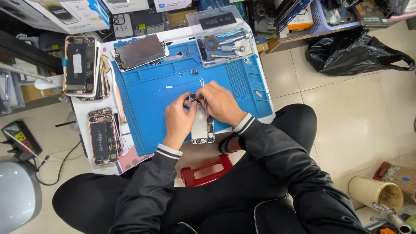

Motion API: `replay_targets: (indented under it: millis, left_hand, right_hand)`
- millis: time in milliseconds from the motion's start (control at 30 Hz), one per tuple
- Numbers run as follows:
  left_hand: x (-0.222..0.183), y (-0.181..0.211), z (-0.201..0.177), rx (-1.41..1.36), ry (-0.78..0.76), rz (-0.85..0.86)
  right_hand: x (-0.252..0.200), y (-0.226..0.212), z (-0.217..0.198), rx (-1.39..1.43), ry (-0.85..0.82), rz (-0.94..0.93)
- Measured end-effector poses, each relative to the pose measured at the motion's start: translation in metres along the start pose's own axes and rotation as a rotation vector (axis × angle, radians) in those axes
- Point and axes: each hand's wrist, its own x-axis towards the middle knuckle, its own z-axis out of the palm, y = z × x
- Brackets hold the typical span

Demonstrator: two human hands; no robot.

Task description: The person sits cross-legged on a stool and repairs a disassembled smartphone placed on their lap. They use tweezers and a screwdriver to remove screws, disconnect cables, and manipulate internal components on a blue work mat.

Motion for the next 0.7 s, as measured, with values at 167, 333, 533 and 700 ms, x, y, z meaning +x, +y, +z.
replay_targets:
  millis: [167, 333, 533, 700]
  left_hand:
    - [-0.002, 0.020, -0.010, 0.112, 0.007, 0.148]
    - [0.000, 0.018, -0.005, 0.183, 0.012, 0.197]
    - [0.004, 0.016, 0.004, 0.289, 0.045, 0.255]
    - [-0.002, 0.012, 0.006, 0.464, 0.055, 0.310]
  right_hand:
    - [0.001, 0.000, 0.000, -0.047, 0.031, -0.019]
    - [-0.002, 0.005, 0.002, -0.056, 0.041, -0.010]
    - [-0.004, 0.013, 0.004, -0.075, 0.055, 0.045]
    - [-0.002, 0.012, 0.004, -0.133, 0.053, 0.013]
